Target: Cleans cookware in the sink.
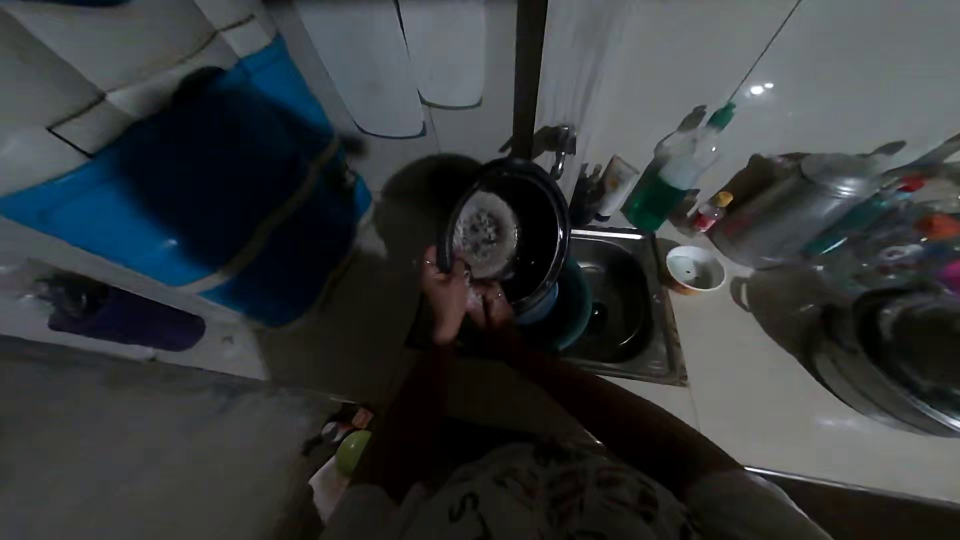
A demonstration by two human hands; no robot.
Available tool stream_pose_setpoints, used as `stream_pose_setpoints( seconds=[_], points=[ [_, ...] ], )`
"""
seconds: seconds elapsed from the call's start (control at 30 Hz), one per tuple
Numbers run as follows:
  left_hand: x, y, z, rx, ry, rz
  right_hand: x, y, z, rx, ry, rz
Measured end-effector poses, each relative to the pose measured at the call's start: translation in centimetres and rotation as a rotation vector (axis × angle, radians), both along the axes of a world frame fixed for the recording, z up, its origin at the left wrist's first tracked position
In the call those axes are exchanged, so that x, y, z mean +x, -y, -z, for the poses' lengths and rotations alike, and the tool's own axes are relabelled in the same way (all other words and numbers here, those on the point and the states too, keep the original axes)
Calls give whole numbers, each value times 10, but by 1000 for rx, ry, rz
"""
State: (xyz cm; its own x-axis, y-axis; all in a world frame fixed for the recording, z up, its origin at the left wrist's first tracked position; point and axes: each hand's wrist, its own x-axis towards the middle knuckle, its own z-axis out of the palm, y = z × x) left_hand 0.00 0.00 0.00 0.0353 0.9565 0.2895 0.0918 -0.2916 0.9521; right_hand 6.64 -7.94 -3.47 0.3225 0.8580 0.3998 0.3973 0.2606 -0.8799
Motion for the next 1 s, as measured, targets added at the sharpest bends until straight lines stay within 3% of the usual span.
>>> stream_pose_setpoints(
  seconds=[0.07,0.17,0.23,0.37,0.43,0.6,0.77,0.83,1.0],
  points=[
    [-10,-2,-6,-18,-6,-10,26,-3,32,158,338,-38],
    [-21,-16,-17,-47,28,-32,81,3,27,-110,633,-192],
    [-32,-15,-19,-41,-33,-12,122,0,35,-112,797,-240],
    [-36,-14,-22,-14,-71,47,189,-18,8,-149,1006,-189],
    [-34,-16,-21,-30,-46,93,209,-36,-14,-22,1052,-102],
    [-20,-5,-30,-124,-135,209,194,-73,-73,336,1215,-131],
    [-9,-9,-29,-178,-167,274,141,-79,-80,658,1311,-309],
    [-13,-8,-32,-200,-123,284,148,-79,-77,566,1277,-264],
    [-27,-6,-34,-145,-30,168,178,-54,-43,97,1051,180]
  ],
)
